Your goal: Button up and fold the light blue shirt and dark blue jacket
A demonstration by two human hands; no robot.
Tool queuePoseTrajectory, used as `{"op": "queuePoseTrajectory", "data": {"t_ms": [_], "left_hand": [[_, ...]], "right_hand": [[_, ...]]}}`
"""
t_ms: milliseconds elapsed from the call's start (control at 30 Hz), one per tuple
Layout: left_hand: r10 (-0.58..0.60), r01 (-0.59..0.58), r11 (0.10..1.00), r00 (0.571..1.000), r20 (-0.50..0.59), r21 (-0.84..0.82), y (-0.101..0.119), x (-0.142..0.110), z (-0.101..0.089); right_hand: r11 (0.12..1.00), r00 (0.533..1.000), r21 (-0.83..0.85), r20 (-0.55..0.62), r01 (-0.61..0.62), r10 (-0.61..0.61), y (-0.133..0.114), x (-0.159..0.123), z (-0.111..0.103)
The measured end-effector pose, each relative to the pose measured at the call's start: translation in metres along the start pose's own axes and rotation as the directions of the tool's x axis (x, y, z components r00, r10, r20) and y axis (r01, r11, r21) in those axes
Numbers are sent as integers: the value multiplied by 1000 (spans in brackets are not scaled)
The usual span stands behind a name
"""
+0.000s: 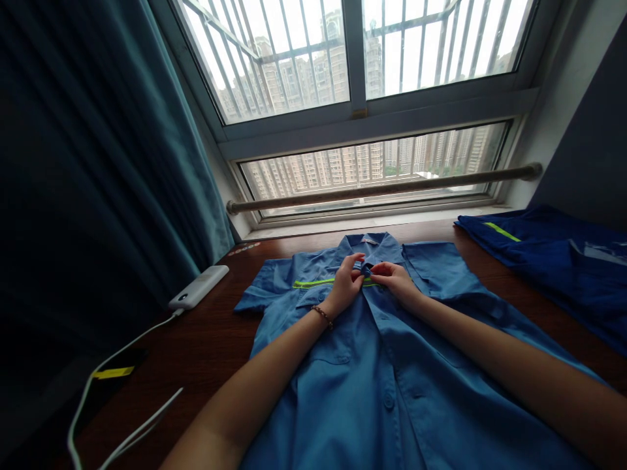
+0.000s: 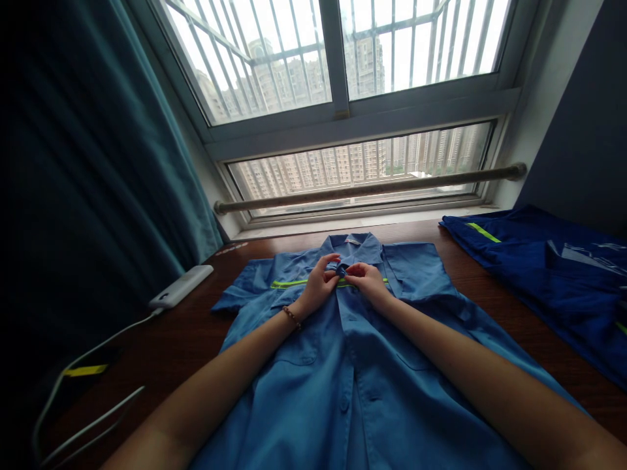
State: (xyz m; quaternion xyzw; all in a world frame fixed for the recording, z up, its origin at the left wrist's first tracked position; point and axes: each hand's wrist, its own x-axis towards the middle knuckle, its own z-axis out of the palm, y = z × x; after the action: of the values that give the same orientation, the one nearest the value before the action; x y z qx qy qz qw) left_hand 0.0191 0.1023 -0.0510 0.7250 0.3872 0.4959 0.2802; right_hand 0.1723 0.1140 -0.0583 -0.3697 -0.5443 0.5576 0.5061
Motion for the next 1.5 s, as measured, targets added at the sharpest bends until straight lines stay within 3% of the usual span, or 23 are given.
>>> {"op": "queuePoseTrajectory", "data": {"t_ms": [133, 267, 400, 533, 733, 1000, 1167, 1267, 1367, 1433, 1500], "left_hand": [[59, -65, 994, 996, 74, 90, -1, 0, -2], [-131, 133, 988, 991, 30, -76, -4, 1, -2], [-289, 283, 921, 957, 17, -268, -4, 3, -4], [-293, 280, 905, 956, 8, -321, -3, 4, -5], [-266, 261, 923, 964, 22, -284, -3, 3, -2], [-377, 400, 828, 916, 139, -393, -5, 3, -6], [-359, 416, 802, 909, 211, -428, -7, 5, -10], [-308, 360, 867, 930, 198, -344, -5, 5, -9], [-158, 161, 985, 985, 63, -53, 3, 1, -6], [8, -10, 976, 1000, 9, 216, 9, -4, -4], [119, -125, 911, 992, 38, 393, 14, -8, -3]], "right_hand": [[998, 1000, -53, -2, 18, -18, 3, 3, -2], [986, 994, -141, -54, 91, -100, 10, 4, 0], [957, 988, -248, 6, 153, -156, 12, 3, 1], [935, 989, -330, -19, 131, -145, 12, 4, 0], [955, 994, -283, -39, 89, -105, 17, 9, -5], [937, 984, -311, -30, 158, -176, 15, 5, -3], [942, 978, -269, -11, 199, -210, 13, 2, -2], [955, 978, -217, 4, 204, -208, 13, 2, -1], [968, 981, -160, 5, 192, -194, 14, 3, -2], [975, 984, -146, -22, 170, -175, 15, 5, -2], [980, 987, -131, -48, 147, -155, 17, 6, -3]]}}
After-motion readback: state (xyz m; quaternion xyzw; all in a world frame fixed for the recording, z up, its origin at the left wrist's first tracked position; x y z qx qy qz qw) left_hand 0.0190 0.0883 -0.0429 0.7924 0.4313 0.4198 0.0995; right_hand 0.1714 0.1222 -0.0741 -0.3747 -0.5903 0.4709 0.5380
